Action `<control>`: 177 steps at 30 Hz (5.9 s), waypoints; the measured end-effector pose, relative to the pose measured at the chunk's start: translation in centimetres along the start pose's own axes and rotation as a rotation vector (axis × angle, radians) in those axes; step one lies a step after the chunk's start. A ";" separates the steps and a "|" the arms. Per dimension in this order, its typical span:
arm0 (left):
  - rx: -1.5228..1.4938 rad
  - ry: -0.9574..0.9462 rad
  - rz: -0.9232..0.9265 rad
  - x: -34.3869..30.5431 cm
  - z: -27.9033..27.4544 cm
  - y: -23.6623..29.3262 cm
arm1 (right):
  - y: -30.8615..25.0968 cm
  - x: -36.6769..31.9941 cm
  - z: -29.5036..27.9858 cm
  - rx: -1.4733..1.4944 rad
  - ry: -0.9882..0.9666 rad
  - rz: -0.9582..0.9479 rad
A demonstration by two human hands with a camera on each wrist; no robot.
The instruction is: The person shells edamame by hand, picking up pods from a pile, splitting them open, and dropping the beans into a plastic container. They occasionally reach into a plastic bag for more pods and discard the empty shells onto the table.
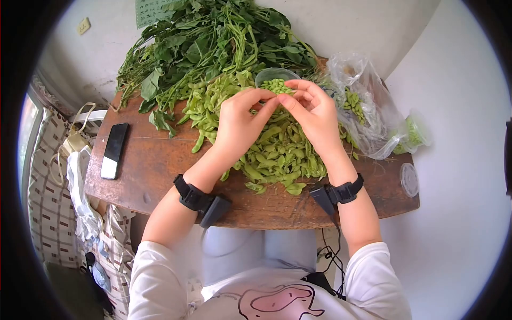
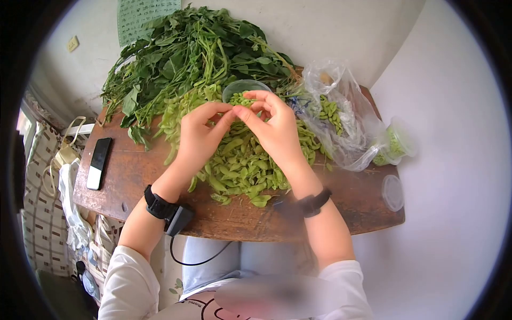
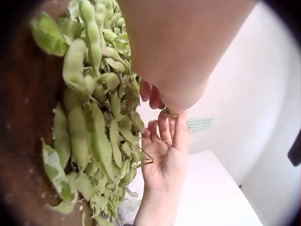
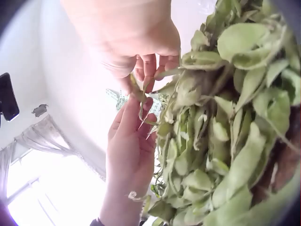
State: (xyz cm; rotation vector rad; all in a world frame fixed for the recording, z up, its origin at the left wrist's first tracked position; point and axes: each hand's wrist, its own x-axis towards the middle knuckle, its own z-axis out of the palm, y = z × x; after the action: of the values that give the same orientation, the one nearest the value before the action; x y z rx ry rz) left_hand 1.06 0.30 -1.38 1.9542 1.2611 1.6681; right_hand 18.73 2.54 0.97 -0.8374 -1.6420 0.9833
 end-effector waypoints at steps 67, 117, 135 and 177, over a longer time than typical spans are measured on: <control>-0.526 -0.148 -0.401 0.2 -0.5 1.1 | 0.4 -0.3 -0.4 -0.658 0.124 -0.497; -0.174 0.587 -0.348 3.2 -5.7 -5.3 | 7.9 1.0 -19.0 -0.845 0.575 0.100; -0.214 0.386 -0.291 3.0 -4.7 -2.4 | 11.0 1.3 -19.1 -1.072 0.526 0.301; -0.441 -0.491 -0.459 0.5 -1.4 1.8 | 0.1 -0.3 -3.0 0.337 -0.216 0.109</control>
State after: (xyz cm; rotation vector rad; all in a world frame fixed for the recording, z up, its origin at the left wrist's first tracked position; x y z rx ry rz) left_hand 0.56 -0.81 0.59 1.5259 0.9535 1.0427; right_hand 21.73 2.91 1.24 -0.6129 -1.5594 1.4223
